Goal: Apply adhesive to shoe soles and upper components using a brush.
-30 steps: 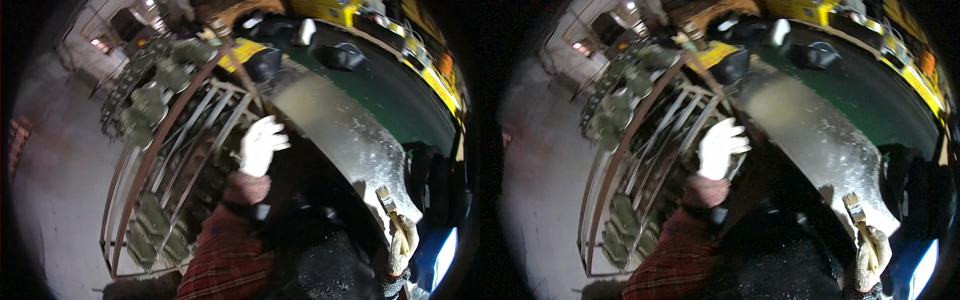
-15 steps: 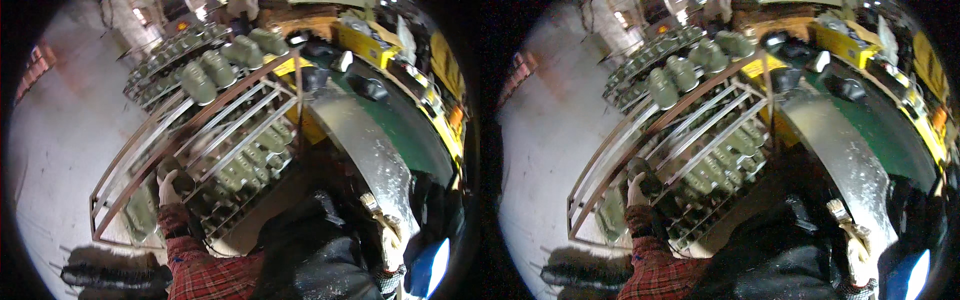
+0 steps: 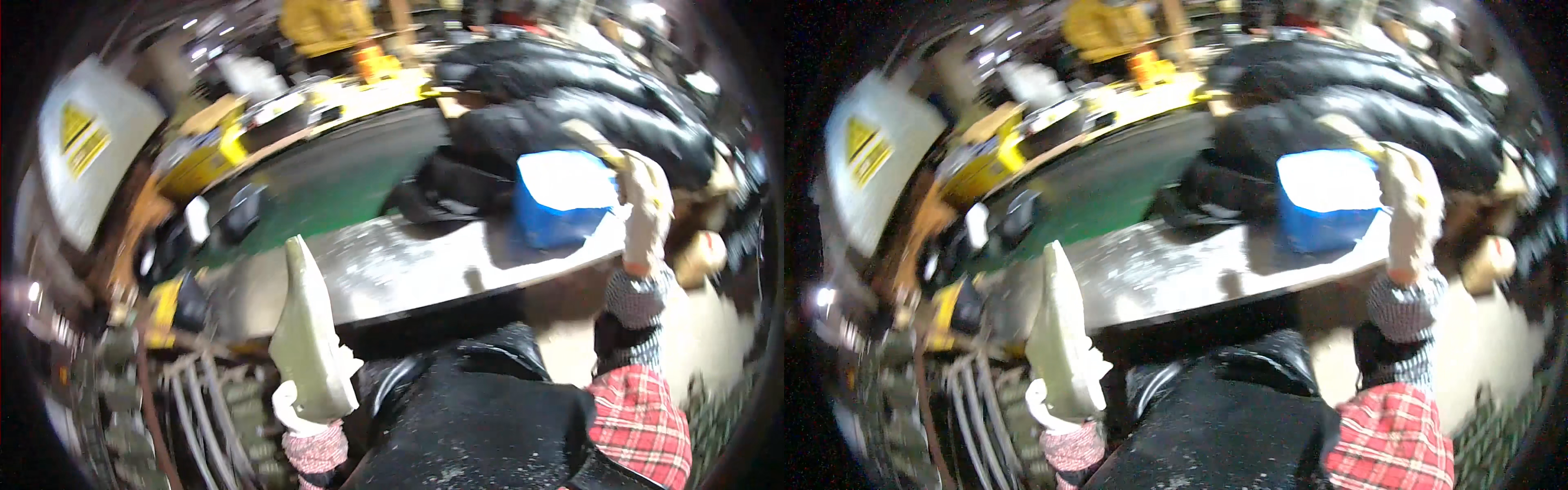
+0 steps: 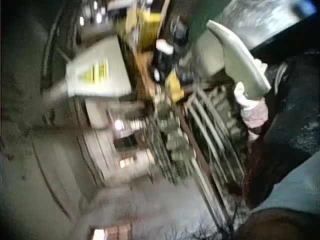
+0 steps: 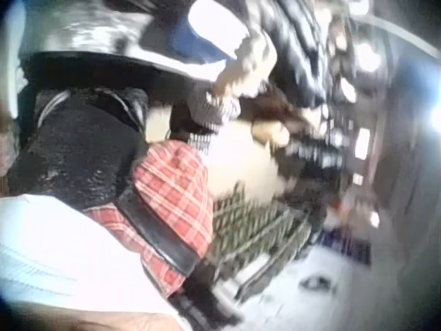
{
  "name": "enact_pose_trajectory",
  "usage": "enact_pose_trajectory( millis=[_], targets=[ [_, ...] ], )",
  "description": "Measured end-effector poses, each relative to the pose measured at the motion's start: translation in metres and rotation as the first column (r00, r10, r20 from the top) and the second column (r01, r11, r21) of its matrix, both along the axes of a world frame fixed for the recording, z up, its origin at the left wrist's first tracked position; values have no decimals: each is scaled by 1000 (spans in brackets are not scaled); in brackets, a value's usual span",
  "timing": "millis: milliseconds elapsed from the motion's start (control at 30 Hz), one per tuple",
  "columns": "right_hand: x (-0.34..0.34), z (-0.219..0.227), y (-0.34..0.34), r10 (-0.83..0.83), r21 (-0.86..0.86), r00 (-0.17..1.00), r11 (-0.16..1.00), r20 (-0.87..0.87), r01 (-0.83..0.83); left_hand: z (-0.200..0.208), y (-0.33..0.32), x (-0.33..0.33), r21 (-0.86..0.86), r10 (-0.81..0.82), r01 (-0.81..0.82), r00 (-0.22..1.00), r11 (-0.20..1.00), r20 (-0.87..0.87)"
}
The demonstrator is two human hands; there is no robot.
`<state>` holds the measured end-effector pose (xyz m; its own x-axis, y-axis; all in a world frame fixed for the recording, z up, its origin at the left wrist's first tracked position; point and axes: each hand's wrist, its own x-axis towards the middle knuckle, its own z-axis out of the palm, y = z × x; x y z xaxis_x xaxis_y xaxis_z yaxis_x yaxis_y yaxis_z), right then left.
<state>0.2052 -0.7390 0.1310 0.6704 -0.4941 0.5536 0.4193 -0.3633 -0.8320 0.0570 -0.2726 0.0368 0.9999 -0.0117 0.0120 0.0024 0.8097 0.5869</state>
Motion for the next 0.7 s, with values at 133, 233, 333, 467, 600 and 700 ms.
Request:
enact_pose_trajectory(
  millis=[133, 233, 333, 467, 600, 700],
  targets=[
    [4, -28, -42, -94, -268, 963, 963, -254, 23, -6, -29, 59, -20, -309, 311, 948, 950, 78],
    [15, -46, -59, -248, -669, 951, 741, -184, 63, -35, -49, 65, -140, -240, 235, 971, 962, -15],
    [1, -37, -50, -219, -673, 966, 736, -138, 70, -62, -51, 42, -63, -193, 188, 978, 980, -76],
    [-26, -45, -55, -115, -531, 992, 844, -51, 70, -77, -9, 0, 50, -300, 407, 746, 912, -595],
    [-25, -30, -15, 224, -137, 949, 956, -221, -258, -127, 9, -6, -703, -693, 438, 713, 560, -108],
    [-26, -19, 56, 470, 145, 849, 883, -243, -447, -108, -11, 10, -527, -549, 369, 802, 765, -234]
  ],
)
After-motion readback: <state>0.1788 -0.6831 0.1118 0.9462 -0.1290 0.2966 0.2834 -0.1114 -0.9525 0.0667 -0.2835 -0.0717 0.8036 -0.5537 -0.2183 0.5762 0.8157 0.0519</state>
